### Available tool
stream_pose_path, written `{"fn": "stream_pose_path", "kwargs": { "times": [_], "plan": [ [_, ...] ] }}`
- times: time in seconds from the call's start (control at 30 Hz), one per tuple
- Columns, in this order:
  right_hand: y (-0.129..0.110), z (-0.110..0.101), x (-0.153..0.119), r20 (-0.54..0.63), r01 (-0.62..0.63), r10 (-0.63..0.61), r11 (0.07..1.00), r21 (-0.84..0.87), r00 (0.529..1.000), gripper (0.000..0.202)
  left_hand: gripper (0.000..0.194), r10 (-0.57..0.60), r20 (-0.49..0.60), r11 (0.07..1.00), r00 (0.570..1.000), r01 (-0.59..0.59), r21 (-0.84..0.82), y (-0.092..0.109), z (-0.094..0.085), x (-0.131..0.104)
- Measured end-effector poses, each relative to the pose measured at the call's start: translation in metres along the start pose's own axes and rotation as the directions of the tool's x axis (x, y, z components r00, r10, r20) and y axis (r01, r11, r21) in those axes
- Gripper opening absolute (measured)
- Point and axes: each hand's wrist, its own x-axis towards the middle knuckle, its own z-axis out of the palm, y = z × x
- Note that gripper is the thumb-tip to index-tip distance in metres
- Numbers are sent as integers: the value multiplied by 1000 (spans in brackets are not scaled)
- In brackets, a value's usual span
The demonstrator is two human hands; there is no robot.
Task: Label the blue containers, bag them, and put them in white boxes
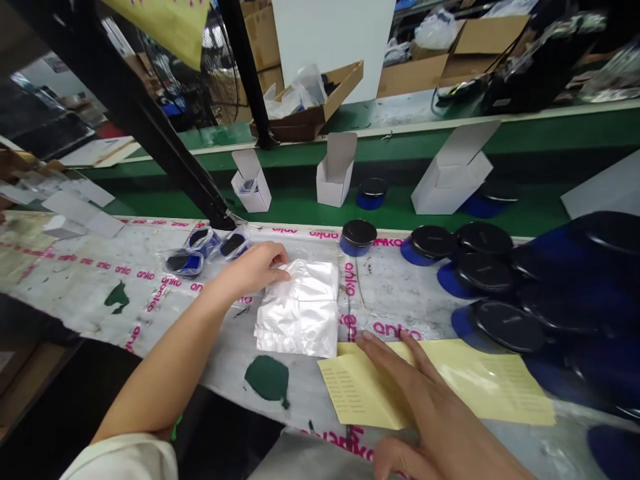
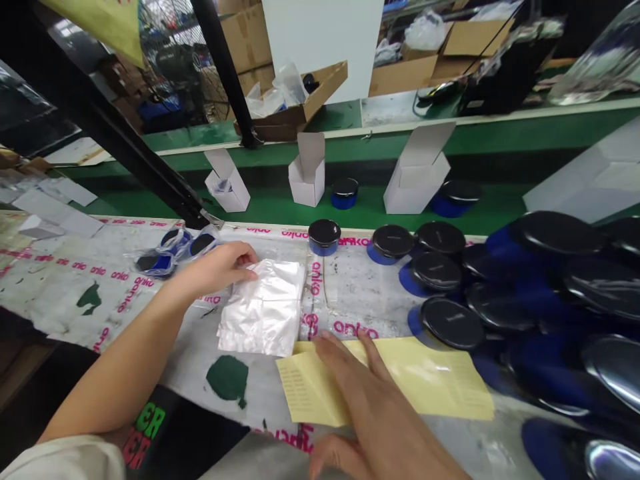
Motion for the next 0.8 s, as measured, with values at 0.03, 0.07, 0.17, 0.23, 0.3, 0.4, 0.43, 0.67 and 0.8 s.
{"fn": "stream_pose_path", "kwargs": {
  "times": [0.03,0.07,0.17,0.23,0.3,0.4,0.43,0.67,0.8],
  "plan": [
    [4,-2,-2,-23,-21,21,1000,1,1000,103,15,-3,17,1000,1000,3,1,-3,1,2],
    [7,-6,-3,-49,-45,45,999,6,998,101,14,-2,26,1000,1000,2,0,-5,0,3],
    [12,-20,-4,-51,-156,159,986,49,986,95,16,0,30,1000,1000,0,3,3,-10,8],
    [11,-25,-2,-45,-223,230,967,127,972,94,19,21,-19,1000,1000,-21,-7,20,-18,18],
    [11,-23,1,-108,-246,276,941,232,955,89,21,96,-120,995,988,-99,-21,46,-23,40],
    [14,-9,5,-292,-200,305,920,339,906,69,22,216,-231,975,949,-221,2,89,-20,91],
    [15,-3,6,-331,-185,307,918,352,892,63,30,225,-240,973,944,-229,11,102,-17,110],
    [18,12,9,-396,-121,322,882,455,860,49,51,177,-216,984,960,-167,64,140,-10,185],
    [12,4,8,-484,-73,332,875,478,810,47,50,288,-321,957,902,-277,80,139,-25,138]
  ]
}}
